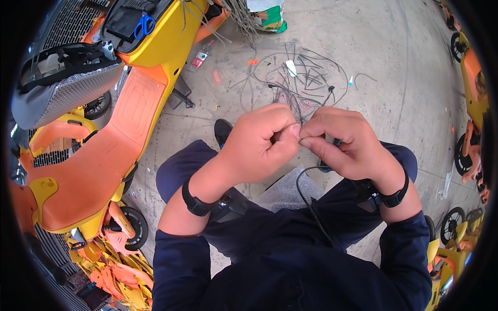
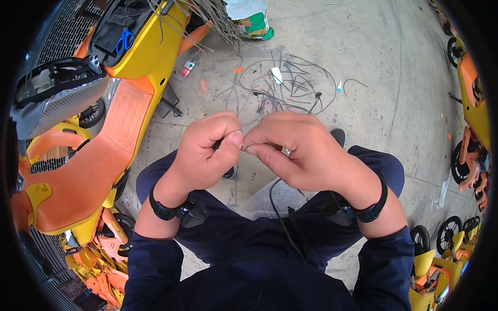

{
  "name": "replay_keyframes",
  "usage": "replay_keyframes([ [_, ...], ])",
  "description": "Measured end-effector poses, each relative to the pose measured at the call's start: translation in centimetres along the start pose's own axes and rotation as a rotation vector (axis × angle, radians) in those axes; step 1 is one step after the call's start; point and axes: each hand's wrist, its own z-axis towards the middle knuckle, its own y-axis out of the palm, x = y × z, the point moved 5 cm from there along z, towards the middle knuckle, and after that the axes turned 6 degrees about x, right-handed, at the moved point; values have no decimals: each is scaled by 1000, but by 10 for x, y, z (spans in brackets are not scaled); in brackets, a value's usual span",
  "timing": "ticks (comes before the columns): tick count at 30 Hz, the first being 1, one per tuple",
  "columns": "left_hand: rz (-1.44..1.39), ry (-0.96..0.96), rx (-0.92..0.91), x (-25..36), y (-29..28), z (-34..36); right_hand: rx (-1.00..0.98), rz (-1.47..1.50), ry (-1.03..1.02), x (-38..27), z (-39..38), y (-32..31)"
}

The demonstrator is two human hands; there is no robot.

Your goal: The person twists together a pair of thin wires from a harness by hand.

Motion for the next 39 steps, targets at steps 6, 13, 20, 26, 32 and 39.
replay_keyframes([
  [6, -448, -245, 76, -5, 7, -7, 9, 124, 69, 2, 0, -1],
  [13, -758, -399, 147, -5, 13, -6, -38, 236, 172, 4, -1, -3],
  [20, -844, -446, 183, -9, 9, -5, -70, 321, 258, 7, -2, -6],
  [26, -890, -470, 202, -9, 9, -5, -70, 342, 295, 6, -2, -7],
  [32, -915, -541, 34, -15, 6, -4, -64, 551, 453, 16, -7, -4],
  [39, -537, -447, -58, -11, 11, -6, -23, 694, 482, 22, -7, -8],
])
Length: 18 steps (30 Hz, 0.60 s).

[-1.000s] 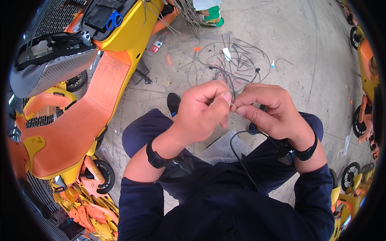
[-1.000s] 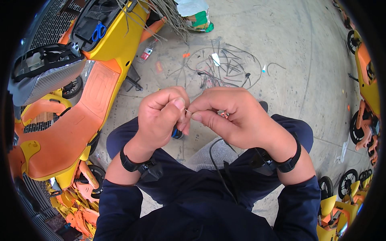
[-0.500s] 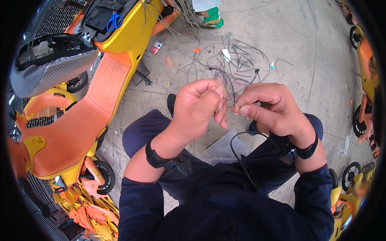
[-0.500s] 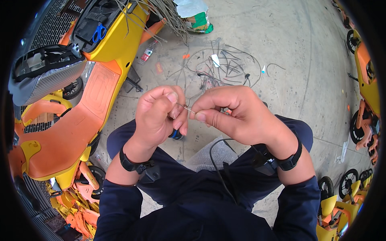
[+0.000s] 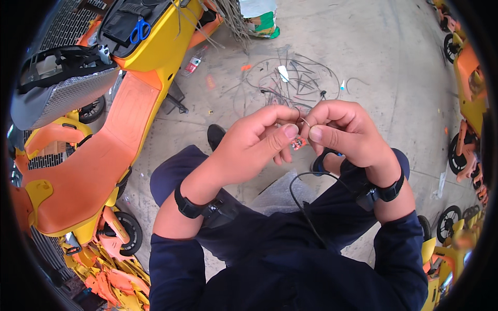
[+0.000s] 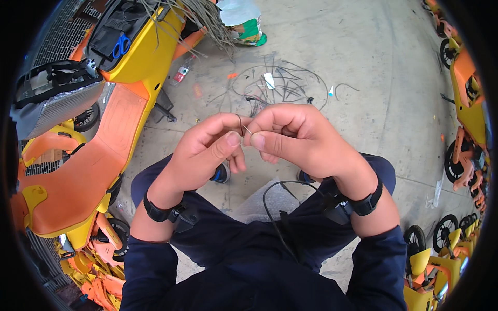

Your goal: The person twists together a pair of thin wires from a harness by hand.

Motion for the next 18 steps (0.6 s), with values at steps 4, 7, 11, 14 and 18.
replay_keyframes([
  [4, 135, 123, 86, 5, -5, 1, -35, 11, 5, 5, 2, -2],
  [7, 304, 300, 161, 12, -6, 1, -55, 18, 21, 4, 3, -5],
  [11, 593, 594, 186, 26, -2, -3, -115, 157, 27, 7, 3, 4],
  [14, 681, 672, 224, 28, 1, -7, -128, 253, 58, 11, 3, 5],
  [18, 715, 778, 241, 27, 1, -7, -98, 390, 144, 11, 3, 6],
])
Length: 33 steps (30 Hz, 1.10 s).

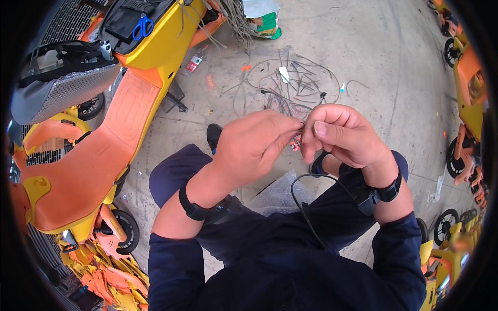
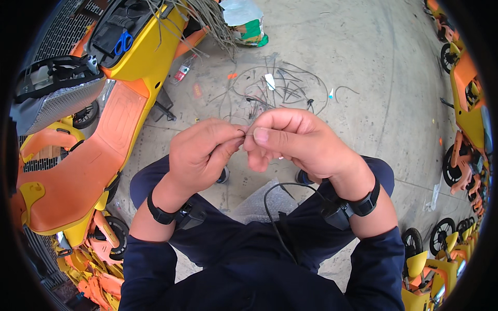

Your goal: The person twists together a pair of thin wires from a harness by hand.

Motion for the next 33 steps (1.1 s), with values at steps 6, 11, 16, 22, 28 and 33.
replay_keyframes([
  [6, -100, -163, 94, 0, 2, 1, 99, -269, -45, -4, -2, -1],
  [11, -30, -170, -121, -3, 0, 5, 224, -683, -294, -10, -9, 6],
  [16, -12, -68, -205, -4, 9, -4, 155, -875, -367, -10, -8, 13],
  [22, -284, -167, -146, -1, 10, -4, 110, -644, -226, -7, -10, 17],
  [28, -684, -464, -62, 4, 19, -13, 22, -176, -172, 4, -8, 20],
  [33, -826, -588, -11, 6, 21, -16, -3, -48, -179, 11, -4, 16],
])
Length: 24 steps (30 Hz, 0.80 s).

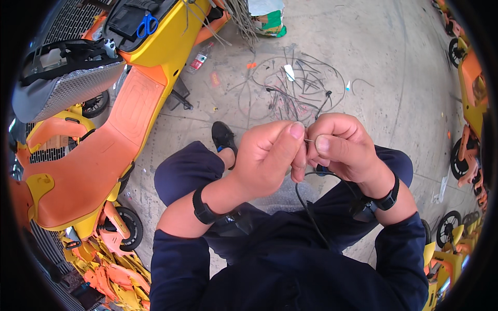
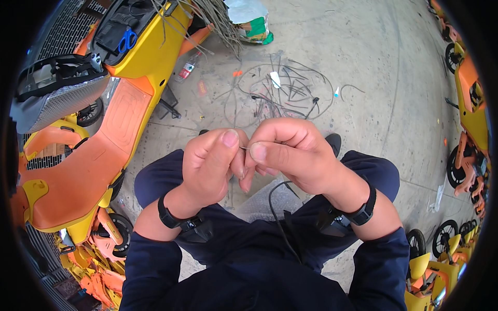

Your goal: The person twists together a pair of thin wires from a harness by hand.

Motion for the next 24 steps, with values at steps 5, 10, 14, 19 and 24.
replay_keyframes([
  [5, -146, -77, 34, 0, 1, 1, -28, 202, -3, 3, 1, 1],
  [10, -216, -153, 72, -2, -1, 1, -36, 230, 10, 4, 3, 1],
  [14, -255, -158, 80, -2, -1, 4, -18, 259, -2, 3, 4, -1],
  [19, -357, -212, 123, -5, -3, 10, -21, 273, -45, -1, 6, -2],
  [24, -388, -214, 120, -6, -6, 10, -28, 262, -66, -2, 8, -3],
])
